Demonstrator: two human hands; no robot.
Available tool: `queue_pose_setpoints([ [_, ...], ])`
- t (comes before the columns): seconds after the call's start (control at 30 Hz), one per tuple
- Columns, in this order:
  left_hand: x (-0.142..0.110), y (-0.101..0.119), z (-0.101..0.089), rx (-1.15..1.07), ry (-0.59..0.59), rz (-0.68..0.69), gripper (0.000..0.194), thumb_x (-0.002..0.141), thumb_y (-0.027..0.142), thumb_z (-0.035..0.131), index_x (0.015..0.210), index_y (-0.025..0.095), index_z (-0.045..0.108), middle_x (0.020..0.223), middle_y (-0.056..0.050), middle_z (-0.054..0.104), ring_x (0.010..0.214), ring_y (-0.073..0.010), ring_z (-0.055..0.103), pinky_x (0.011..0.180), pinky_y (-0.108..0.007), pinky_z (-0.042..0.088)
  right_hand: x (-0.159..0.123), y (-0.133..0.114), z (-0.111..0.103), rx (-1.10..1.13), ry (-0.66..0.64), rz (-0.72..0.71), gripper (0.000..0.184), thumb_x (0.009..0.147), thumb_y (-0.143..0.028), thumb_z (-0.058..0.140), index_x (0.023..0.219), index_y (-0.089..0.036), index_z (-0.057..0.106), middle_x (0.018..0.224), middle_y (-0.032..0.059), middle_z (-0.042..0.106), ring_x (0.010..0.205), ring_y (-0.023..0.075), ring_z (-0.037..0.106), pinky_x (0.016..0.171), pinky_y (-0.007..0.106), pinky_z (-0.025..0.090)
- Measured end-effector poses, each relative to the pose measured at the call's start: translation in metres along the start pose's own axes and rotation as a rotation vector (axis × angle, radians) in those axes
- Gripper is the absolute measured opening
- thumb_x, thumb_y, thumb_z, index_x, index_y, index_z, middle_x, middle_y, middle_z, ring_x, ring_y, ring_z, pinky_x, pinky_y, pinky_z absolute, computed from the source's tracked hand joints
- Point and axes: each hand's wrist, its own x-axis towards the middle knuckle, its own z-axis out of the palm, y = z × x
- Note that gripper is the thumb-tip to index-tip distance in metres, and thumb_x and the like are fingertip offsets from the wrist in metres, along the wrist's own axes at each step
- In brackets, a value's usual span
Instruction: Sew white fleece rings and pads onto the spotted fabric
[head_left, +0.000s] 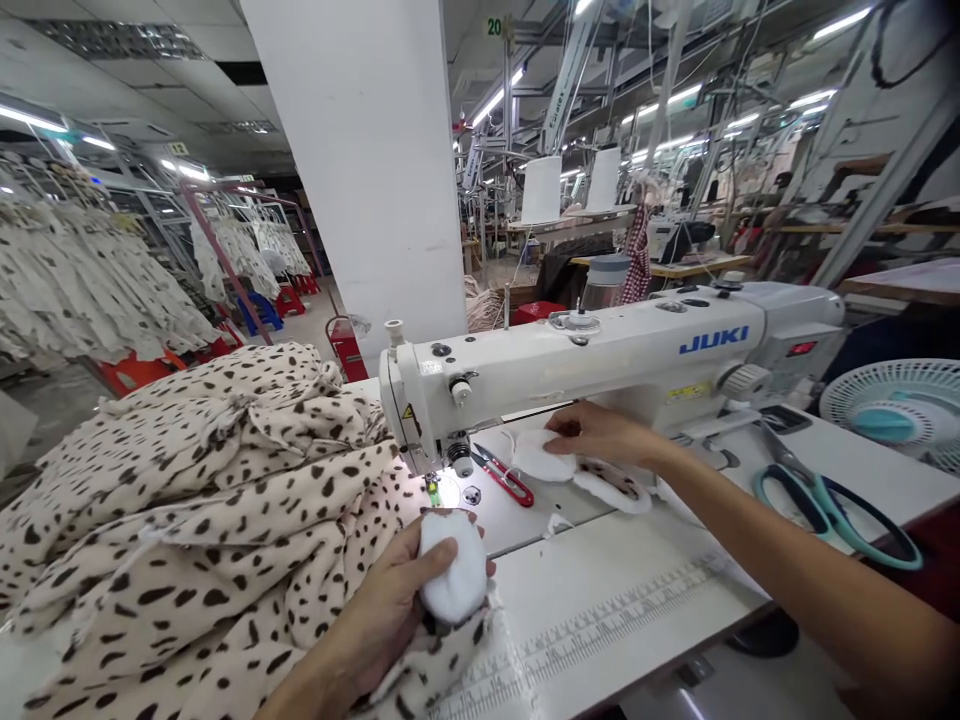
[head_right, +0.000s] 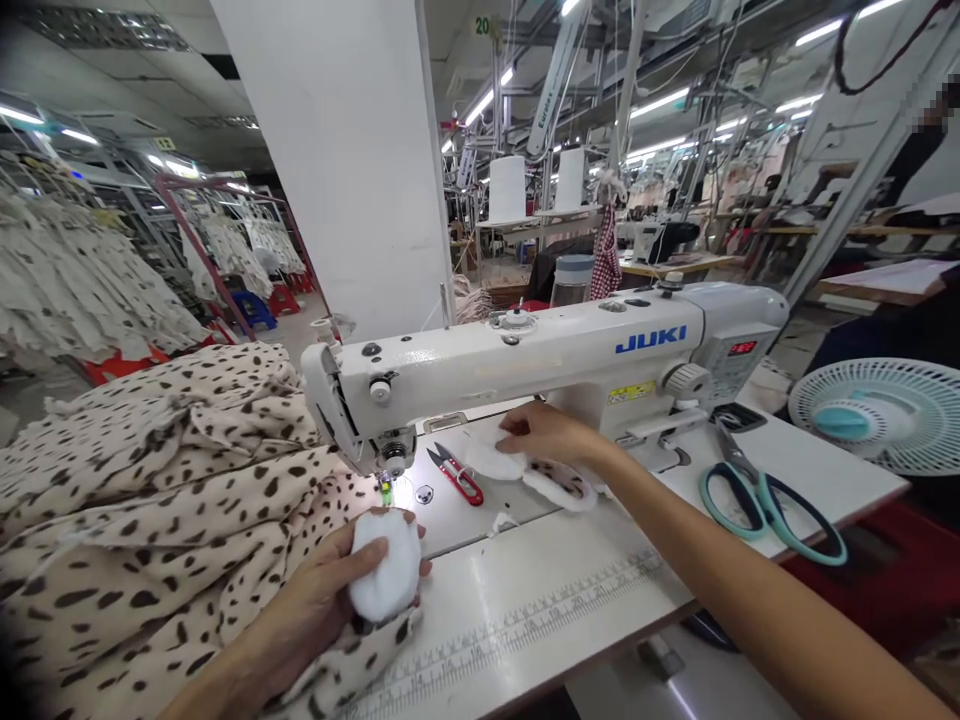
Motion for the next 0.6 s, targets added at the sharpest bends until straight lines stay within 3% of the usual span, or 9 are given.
queue_pose_setpoints([
  [0.2,0.004,0.001,-0.004,-0.080,-0.039,-0.017,0.035,0.083,0.026,0.072,0.114,0.012,0.061,0.122,-0.016,0.063,0.101,-0.0317,0.068,0.085,-0.040,0.057,-0.019,0.013,-0.001,0.156,0.141,0.079,0.029,0.079,-0.043,0.069,0.070,-0.017,0.060,0.065,-0.0032,0.054,0.062,0.0121,0.050,0.060,0.027,0.042],
  [0.4,0.005,0.001,-0.005,-0.118,-0.079,0.022,0.028,0.088,0.024,0.066,0.113,0.012,0.062,0.120,-0.017,0.062,0.104,-0.0329,0.065,0.080,-0.045,0.058,-0.048,0.003,0.009,0.491,0.120,0.101,0.052,0.072,-0.065,0.063,0.088,-0.016,0.067,0.065,-0.0003,0.054,0.050,0.0096,0.042,0.047,0.026,0.032],
  [0.57,0.005,0.001,-0.002,-0.154,-0.109,0.038,0.025,0.087,0.022,0.067,0.110,0.012,0.062,0.115,-0.017,0.063,0.100,-0.0321,0.066,0.076,-0.045,0.059,-0.060,-0.013,0.023,0.583,0.088,0.087,0.047,0.069,-0.063,0.069,0.077,-0.018,0.066,0.063,0.0002,0.056,0.045,0.0077,0.041,0.044,0.025,0.025],
  [0.6,0.005,0.001,-0.002,-0.161,-0.121,0.048,0.025,0.087,0.021,0.067,0.109,0.012,0.062,0.115,-0.017,0.062,0.100,-0.0327,0.066,0.075,-0.046,0.060,-0.061,-0.014,0.026,0.583,0.129,0.098,0.046,0.068,-0.063,0.069,0.075,-0.018,0.066,0.061,0.0003,0.056,0.044,0.0077,0.040,0.044,0.025,0.024],
])
